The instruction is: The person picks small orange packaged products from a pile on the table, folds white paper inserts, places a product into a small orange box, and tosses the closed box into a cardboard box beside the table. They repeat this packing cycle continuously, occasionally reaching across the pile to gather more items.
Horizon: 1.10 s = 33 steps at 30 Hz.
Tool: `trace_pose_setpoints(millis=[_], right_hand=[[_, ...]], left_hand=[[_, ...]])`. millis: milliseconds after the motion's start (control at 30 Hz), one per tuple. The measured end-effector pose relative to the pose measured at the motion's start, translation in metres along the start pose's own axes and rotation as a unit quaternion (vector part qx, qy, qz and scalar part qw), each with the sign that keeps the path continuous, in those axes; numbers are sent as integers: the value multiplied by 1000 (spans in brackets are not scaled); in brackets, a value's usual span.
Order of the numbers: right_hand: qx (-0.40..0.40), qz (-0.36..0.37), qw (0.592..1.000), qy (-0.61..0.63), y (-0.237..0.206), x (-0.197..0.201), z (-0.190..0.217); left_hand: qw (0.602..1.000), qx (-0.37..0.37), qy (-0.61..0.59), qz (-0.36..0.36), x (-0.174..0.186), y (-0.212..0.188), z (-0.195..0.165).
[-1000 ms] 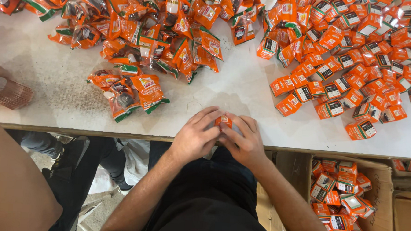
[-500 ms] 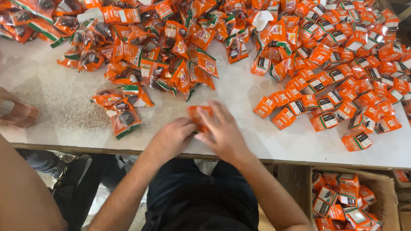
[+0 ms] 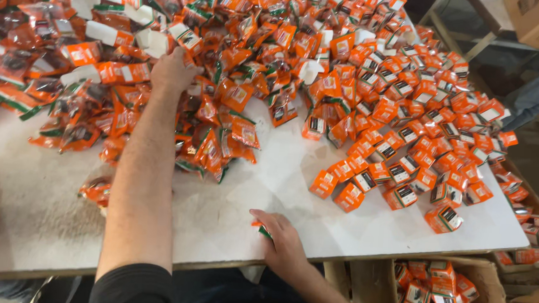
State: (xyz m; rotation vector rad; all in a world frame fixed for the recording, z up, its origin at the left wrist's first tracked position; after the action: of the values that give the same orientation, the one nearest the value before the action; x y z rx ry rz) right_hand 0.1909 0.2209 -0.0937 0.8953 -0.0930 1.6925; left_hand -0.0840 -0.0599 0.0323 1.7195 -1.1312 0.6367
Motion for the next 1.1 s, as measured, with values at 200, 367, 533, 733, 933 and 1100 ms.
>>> trace_pose_setpoints(millis=[200,367,533,733,933,1100], right_hand=[[-20,-15,997,73,-8,1,-13],[-1,-167,986,-15,-19,40,-26],[-100,-322,932,-133,-32,135,-64],[-159,-239,917,-276,-26,182,-93],[-237,-177,915,-274,-17,194,-137],[-191,-246,917,-250,-37,189,-126]], left_hand=[[984,-145,28,-101,-1,11,-31],[902,-410,-133,-23,-38,-93,-140],[866,-345,-350,92,-99,-175,-203],[849,-439,-281,81,-147,-219,-267],[873,-421,-217,117,-182,-206,-304],[857,-449,-222,123,-149,-178,-270]])
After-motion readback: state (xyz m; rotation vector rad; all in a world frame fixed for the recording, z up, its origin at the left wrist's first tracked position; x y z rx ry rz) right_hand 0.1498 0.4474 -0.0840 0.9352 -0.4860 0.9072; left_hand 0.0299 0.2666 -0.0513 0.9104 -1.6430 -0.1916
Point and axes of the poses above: each hand's wrist, its own y-axis towards the middle knuckle, its own x-axis out of the back of the hand, z = x × y, the point moved 6 cm from there along y, towards the middle knuckle, and after that the axes turned 7 degrees about -x, right-handed, at the moved point
